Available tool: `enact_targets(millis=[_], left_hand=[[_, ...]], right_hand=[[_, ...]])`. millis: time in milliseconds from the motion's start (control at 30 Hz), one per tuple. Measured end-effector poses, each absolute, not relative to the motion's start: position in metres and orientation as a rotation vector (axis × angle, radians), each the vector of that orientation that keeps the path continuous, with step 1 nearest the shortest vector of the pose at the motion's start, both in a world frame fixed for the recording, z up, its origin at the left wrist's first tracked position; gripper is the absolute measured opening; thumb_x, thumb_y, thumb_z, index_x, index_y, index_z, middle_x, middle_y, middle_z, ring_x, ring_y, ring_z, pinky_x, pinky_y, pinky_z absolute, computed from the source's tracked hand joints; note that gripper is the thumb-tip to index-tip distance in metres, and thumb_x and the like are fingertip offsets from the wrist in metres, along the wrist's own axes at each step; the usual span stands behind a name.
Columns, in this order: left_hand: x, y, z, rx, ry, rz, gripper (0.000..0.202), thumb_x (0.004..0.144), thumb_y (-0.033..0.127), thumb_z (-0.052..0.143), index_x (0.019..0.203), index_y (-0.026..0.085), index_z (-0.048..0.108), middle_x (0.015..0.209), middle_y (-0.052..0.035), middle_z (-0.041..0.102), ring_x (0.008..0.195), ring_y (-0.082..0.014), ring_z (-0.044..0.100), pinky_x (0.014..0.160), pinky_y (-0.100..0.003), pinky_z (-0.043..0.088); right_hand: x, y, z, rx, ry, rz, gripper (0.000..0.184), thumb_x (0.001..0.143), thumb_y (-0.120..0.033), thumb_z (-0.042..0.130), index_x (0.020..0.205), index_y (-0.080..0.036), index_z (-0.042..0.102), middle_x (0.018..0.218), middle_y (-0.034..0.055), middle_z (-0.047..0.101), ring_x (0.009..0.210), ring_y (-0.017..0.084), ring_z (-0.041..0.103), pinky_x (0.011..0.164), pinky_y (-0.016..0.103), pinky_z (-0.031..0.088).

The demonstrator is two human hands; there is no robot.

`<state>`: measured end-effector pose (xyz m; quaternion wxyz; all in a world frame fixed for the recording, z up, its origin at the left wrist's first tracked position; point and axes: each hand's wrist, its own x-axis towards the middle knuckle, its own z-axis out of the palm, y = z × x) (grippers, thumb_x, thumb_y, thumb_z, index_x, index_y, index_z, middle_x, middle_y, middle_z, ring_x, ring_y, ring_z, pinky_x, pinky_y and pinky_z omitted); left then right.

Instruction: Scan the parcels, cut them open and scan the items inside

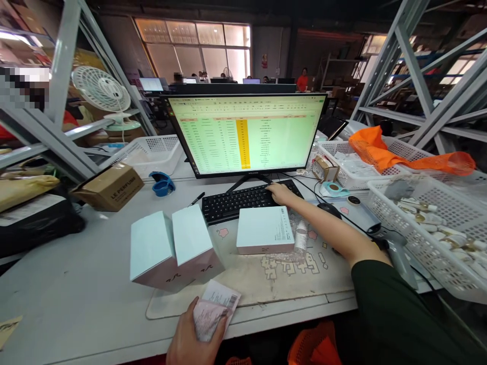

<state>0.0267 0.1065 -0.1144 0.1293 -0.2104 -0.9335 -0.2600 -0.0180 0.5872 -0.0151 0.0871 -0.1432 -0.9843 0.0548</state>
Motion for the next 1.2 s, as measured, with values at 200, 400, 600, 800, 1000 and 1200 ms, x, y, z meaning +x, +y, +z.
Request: enact_targets(millis=[200,400,600,800,1000,1200], left_hand=[[0.026,0.105,-0.119,-0.62,-2.66,-0.765,0.068,0.089,0.069,0.052,0.134,0.017,0.055,0.123,-0.0149,0.069,0.104,-0.0326,0.07,0.078,-0.035,0.056],[0.031,0.107,-0.114,-0.629,-2.626,-0.733,0.066,0.092,0.067,0.052,0.136,0.017,0.053,0.126,-0.0161,0.068,0.106,-0.0333,0.07,0.081,-0.035,0.055],[0.024,0.104,-0.122,-0.654,-2.613,-0.74,0.069,0.088,0.069,0.054,0.134,0.018,0.053,0.126,-0.0169,0.069,0.107,-0.0355,0.07,0.082,-0.037,0.056],[0.014,0.1,-0.124,-0.551,-2.83,-0.799,0.078,0.079,0.074,0.056,0.134,0.018,0.053,0.133,-0.0186,0.066,0.113,-0.0389,0.068,0.084,-0.04,0.057],[0.026,0.109,-0.109,-0.446,-2.853,-0.843,0.073,0.085,0.071,0.05,0.138,0.021,0.052,0.139,-0.016,0.063,0.118,-0.0372,0.066,0.091,-0.042,0.055],[0.027,0.109,-0.112,-0.483,-2.836,-0.856,0.072,0.084,0.071,0.052,0.136,0.02,0.053,0.133,-0.0151,0.065,0.115,-0.0368,0.067,0.089,-0.043,0.055]], right_hand=[[-0.023,0.583,-0.016,-0.329,-2.987,0.166,0.064,0.089,-0.005,0.043,0.151,-0.017,0.055,0.155,0.0108,0.055,0.151,0.03,0.04,0.115,0.052,0.038],[0.015,0.589,-0.02,-0.357,-2.967,0.14,0.056,0.089,-0.006,0.045,0.142,-0.012,0.063,0.151,0.015,0.058,0.145,0.03,0.046,0.113,0.048,0.039],[0.056,0.589,-0.033,-0.374,-2.985,0.114,0.049,0.094,-0.01,0.048,0.139,-0.015,0.066,0.148,0.0151,0.059,0.138,0.028,0.052,0.109,0.042,0.042],[0.054,0.58,-0.029,-0.332,-2.965,0.071,0.042,0.1,-0.019,0.052,0.138,-0.018,0.068,0.146,0.0176,0.058,0.138,0.031,0.05,0.109,0.045,0.039],[0.051,0.578,-0.031,-0.3,-2.978,0.056,0.044,0.099,-0.029,0.059,0.142,-0.02,0.066,0.161,0.0192,0.043,0.152,0.038,0.03,0.113,0.054,0.034],[0.051,0.581,-0.036,-0.323,-2.974,0.081,0.046,0.098,-0.02,0.057,0.143,-0.021,0.065,0.162,0.0182,0.043,0.154,0.038,0.029,0.115,0.056,0.033]])
